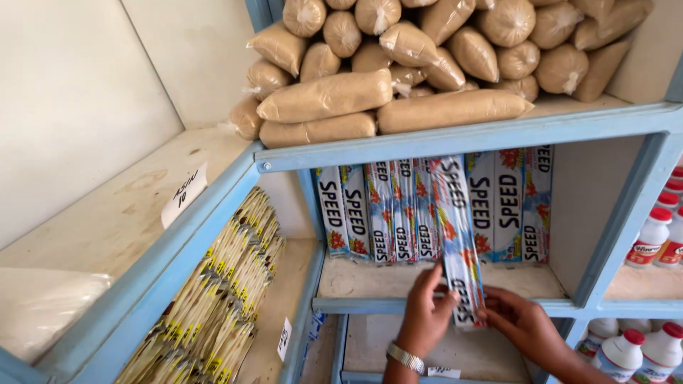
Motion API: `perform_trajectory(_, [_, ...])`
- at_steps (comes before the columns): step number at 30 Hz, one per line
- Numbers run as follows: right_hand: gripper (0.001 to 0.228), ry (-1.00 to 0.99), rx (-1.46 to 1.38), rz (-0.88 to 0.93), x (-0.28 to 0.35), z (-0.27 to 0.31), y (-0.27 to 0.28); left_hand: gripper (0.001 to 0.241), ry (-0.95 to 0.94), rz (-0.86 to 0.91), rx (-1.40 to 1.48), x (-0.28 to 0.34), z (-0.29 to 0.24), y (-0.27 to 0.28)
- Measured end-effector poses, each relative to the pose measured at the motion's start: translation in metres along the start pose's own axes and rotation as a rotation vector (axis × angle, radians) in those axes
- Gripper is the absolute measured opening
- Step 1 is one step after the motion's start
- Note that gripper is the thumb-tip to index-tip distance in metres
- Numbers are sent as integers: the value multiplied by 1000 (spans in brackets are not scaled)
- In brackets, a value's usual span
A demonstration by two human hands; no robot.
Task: Restocking a store shelf with individual packets of laundry detergent from a box.
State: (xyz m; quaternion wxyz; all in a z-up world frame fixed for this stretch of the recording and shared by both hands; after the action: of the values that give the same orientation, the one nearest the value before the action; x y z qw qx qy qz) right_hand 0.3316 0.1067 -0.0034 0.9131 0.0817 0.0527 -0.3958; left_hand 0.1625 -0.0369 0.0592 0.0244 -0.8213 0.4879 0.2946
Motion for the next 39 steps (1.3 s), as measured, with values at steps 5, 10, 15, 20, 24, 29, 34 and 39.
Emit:
perform_trajectory(5, [52, 58, 70, 108, -52, 20, -31, 71, 36, -55, 45, -26, 13, 41])
perform_trajectory(10, [54, 173, 52, 163, -97, 34, -87, 72, -21, -140, 51, -50, 56, 85])
perform_trajectory(15, [64, 312, 14, 193, -123, 25, -147, 70, -31, -260, -25, -68, 109, 129])
perform_trajectory(20, [89, 370, 357, 316, -114, 50, -165, 70, 9, -361, -120, -82, 153, 164])
perform_trajectory(24, [90, 336, 584, 387, -115, 34, -166, 72, 32, -368, -75, -85, 171, 172])
perform_trajectory(29, [84, 304, 707, 487, -114, 50, -171, 72, 61, -312, -3, -101, 175, 183])
perform_trajectory(34, [82, 154, 759, 508, -112, 50, -173, 72, 82, -271, -3, -98, 183, 179])
perform_trajectory(39, [82, 231, 742, 495, -112, 43, -172, 67, 2, -299, -138, -92, 176, 167])
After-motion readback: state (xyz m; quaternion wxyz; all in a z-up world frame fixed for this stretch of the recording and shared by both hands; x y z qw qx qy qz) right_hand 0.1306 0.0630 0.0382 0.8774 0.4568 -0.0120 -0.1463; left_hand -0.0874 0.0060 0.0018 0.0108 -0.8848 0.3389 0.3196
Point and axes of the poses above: each hand's wrist, its own x-axis away from the middle knuckle, its own y-axis out of the back of the hand, z = x × y, the point moved 2 cm from there along -x, towards the middle knuckle, and after that the axes turned 7 degrees about -x, right-handed, at the moved point
